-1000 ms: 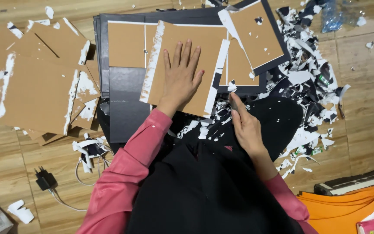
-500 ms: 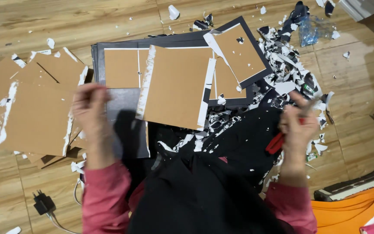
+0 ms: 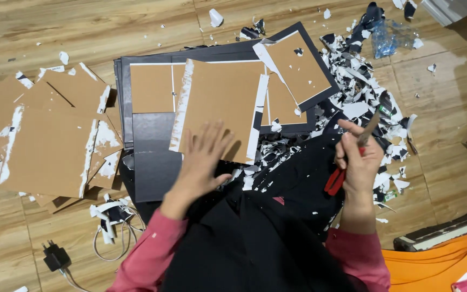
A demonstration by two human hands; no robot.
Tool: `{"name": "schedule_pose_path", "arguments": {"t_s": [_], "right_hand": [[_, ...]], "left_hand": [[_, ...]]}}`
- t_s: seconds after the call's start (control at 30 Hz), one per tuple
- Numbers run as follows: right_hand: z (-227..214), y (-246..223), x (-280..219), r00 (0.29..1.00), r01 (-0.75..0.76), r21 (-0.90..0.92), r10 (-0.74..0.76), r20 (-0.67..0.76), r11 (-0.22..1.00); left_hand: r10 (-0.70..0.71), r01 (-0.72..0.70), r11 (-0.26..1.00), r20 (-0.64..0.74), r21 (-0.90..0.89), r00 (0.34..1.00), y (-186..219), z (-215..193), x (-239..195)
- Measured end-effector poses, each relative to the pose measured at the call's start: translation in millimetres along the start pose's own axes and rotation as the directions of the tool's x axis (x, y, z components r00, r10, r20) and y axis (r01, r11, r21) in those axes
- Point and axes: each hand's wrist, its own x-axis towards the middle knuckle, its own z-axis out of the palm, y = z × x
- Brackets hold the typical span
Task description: Trimming and peeling excess material from cardboard pieces using a utility knife
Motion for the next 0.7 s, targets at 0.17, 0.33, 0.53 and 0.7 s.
{"name": "schedule_pose_path", "arguments": {"t_s": [0.17, 0.33, 0.53, 0.7], "right_hand": [[2.4, 0.3, -1.7, 1.0, 0.007, -0.043, -0.006, 0.029, 0.999], [-6.1, 23.1, -7.7, 0.999, 0.025, -0.12, -0.021, 0.035, 0.992], [-3.8, 29.3, -15.8, 0.998, 0.045, -0.3, -0.026, 0.065, 0.953], [10.5, 10.9, -22.8, 0.995, -0.049, -0.347, 0.076, 0.064, 0.937]], "left_hand": [[0.144, -0.082, 0.968, -0.254, 0.238, 0.956, -24.1, 54.5, 7.4], [0.386, -0.163, 0.906, -0.604, 0.391, 0.697, -18.1, 3.6, 15.0], [0.471, -0.102, 0.852, -0.665, 0.514, 0.58, -6.2, -125.0, 18.5], [0.357, -0.285, 0.934, -0.511, 0.216, 0.782, 23.5, -181.2, 64.9]]}}
